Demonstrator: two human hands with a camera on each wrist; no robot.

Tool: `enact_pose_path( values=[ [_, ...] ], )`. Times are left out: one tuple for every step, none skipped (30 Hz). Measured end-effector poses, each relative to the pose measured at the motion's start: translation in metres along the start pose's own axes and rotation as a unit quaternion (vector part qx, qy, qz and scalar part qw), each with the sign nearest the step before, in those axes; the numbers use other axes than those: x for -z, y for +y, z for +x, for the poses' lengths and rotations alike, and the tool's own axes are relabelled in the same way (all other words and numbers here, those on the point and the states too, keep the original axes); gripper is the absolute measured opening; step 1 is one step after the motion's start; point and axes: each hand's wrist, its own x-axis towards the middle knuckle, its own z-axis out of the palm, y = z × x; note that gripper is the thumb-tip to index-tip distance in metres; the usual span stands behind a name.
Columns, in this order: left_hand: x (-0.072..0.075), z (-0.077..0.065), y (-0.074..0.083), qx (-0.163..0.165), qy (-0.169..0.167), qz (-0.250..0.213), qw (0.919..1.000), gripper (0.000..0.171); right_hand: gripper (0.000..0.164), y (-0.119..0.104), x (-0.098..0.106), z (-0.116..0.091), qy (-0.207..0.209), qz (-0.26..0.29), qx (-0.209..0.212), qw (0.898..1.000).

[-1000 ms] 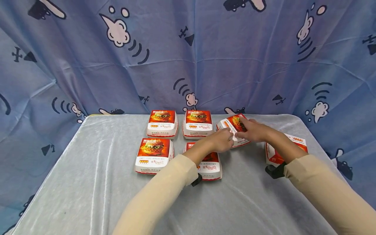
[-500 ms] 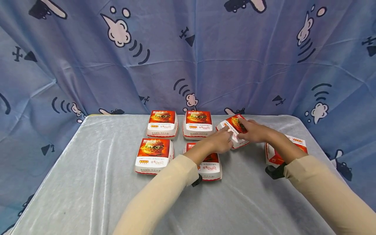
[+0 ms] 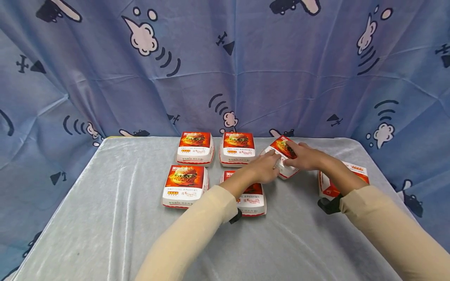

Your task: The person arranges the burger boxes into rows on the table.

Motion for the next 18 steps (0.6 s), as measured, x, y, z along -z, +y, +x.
enact_pose_path(
  values=[
    [-0.0001,0.0003,-0.0001,0.004,0.002,-0.001,1.0000,0.053,0.083,0.0006,0.0001,0.0002,-0.002,0.003,0.001,1.000],
    [-0.0003,0.0004,-0.0004,0.007,0.003,-0.005,1.0000,0.053,0.083,0.0005,0.0003,-0.0002,-0.003,0.006,0.002,1.000],
    [-0.0005,0.0005,-0.0008,0.009,0.003,-0.004,0.9999,0.053,0.083,0.0007,0.0005,-0.0005,-0.005,0.008,0.003,1.000],
    [-0.0006,0.0006,-0.0014,0.010,0.002,-0.005,0.9999,0.053,0.083,0.0006,0.0006,-0.0007,-0.006,0.010,0.004,1.000],
    [-0.0009,0.0008,-0.0020,0.011,0.001,-0.004,0.9999,0.053,0.083,0.0007,0.0007,-0.0009,-0.007,0.012,0.005,1.000],
    [-0.0011,0.0010,-0.0026,0.010,0.000,-0.002,1.0000,0.053,0.083,0.0009,0.0007,-0.0011,-0.007,0.014,0.007,1.000],
    [-0.0012,0.0011,-0.0031,0.008,-0.001,0.001,1.0000,0.053,0.083,0.0009,0.0007,-0.0012,-0.007,0.015,0.008,1.000],
    [-0.0009,0.0010,-0.0034,0.006,-0.001,0.001,1.0000,0.052,0.083,0.0007,0.0007,-0.0014,-0.008,0.015,0.008,1.000],
    [-0.0007,0.0010,-0.0037,0.005,0.000,0.004,1.0000,0.052,0.083,0.0007,0.0007,-0.0014,-0.007,0.015,0.007,1.000],
    [-0.0005,0.0010,-0.0037,0.002,0.002,0.005,1.0000,0.052,0.083,0.0007,0.0007,-0.0015,-0.005,0.016,0.006,1.000],
    [-0.0001,0.0009,-0.0036,0.001,0.003,0.005,1.0000,0.052,0.083,0.0006,0.0009,-0.0018,0.000,0.016,0.004,1.000],
    [0.0004,0.0008,-0.0035,-0.001,0.005,0.006,1.0000,0.052,0.083,0.0005,0.0010,-0.0019,0.004,0.018,0.000,1.000],
    [0.0007,0.0007,-0.0034,-0.002,0.007,0.004,1.0000,0.052,0.084,0.0006,0.0011,-0.0019,0.008,0.019,-0.006,1.000],
    [0.0009,0.0006,-0.0033,-0.003,0.010,0.003,0.9999,0.051,0.085,0.0008,0.0012,-0.0019,0.012,0.020,-0.011,1.000],
    [0.0009,0.0005,-0.0032,-0.006,0.012,0.003,0.9999,0.051,0.086,0.0013,0.0013,-0.0017,0.018,0.021,-0.013,1.000],
    [0.0011,0.0002,-0.0031,-0.008,0.015,-0.001,0.9999,0.051,0.086,0.0017,0.0013,-0.0015,0.025,0.022,-0.014,0.999],
    [0.0012,0.0001,-0.0030,-0.008,0.017,-0.004,0.9998,0.050,0.086,0.0021,0.0015,-0.0013,0.029,0.022,-0.015,0.999],
    [0.0014,-0.0002,-0.0030,-0.010,0.021,-0.009,0.9997,0.050,0.086,0.0025,0.0016,-0.0010,0.030,0.023,-0.014,0.999]
  ],
)
